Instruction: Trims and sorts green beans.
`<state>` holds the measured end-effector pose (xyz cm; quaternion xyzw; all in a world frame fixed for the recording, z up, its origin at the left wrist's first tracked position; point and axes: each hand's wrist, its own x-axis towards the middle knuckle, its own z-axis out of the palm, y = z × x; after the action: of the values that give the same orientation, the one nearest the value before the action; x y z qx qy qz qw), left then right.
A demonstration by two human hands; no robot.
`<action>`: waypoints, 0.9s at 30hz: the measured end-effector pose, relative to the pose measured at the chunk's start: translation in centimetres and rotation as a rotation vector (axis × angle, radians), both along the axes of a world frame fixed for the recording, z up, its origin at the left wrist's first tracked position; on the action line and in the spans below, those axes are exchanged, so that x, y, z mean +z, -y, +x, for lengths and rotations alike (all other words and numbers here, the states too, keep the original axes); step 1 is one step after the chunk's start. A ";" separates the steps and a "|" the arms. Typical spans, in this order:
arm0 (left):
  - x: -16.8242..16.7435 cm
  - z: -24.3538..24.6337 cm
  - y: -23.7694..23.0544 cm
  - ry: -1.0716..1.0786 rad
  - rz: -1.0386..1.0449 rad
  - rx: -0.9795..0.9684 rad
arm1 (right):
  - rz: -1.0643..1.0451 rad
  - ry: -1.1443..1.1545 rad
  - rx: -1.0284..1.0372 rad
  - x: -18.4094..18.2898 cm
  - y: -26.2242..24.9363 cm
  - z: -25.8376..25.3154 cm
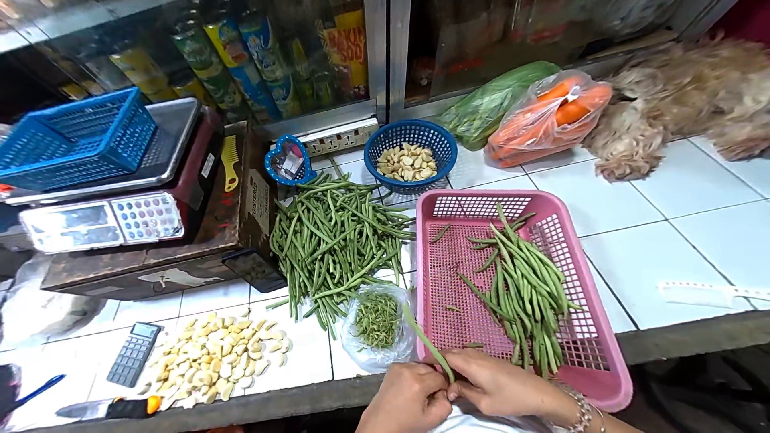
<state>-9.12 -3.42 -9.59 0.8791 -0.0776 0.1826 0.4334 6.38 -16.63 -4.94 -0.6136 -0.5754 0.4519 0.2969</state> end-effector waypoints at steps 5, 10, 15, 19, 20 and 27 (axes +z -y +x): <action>1.5 -0.3 0.5 -0.148 -0.257 0.097 | 0.283 0.075 -0.112 0.0 0.8 -1.5; 3.2 -0.8 -0.2 -0.094 -0.519 0.062 | 0.278 0.423 -0.263 0.5 1.5 -2.2; 7.5 -2.9 -2.8 0.176 -0.343 0.343 | 0.007 0.273 -0.475 -1.8 3.1 1.1; 4.9 -0.2 -2.1 -0.351 -0.156 0.601 | 0.060 0.226 -0.555 -1.1 1.7 0.4; 4.2 0.8 -1.6 -0.437 -0.232 0.548 | 0.034 0.209 -0.521 -0.9 0.9 0.2; 2.2 5.1 -0.2 0.390 0.232 0.584 | 0.112 0.103 -0.424 -0.4 -1.3 -0.8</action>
<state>-3.99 -3.23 -7.37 0.8561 0.0750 0.4527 0.2377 5.62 -15.31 -5.32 -0.7256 -0.4721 0.3149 0.3891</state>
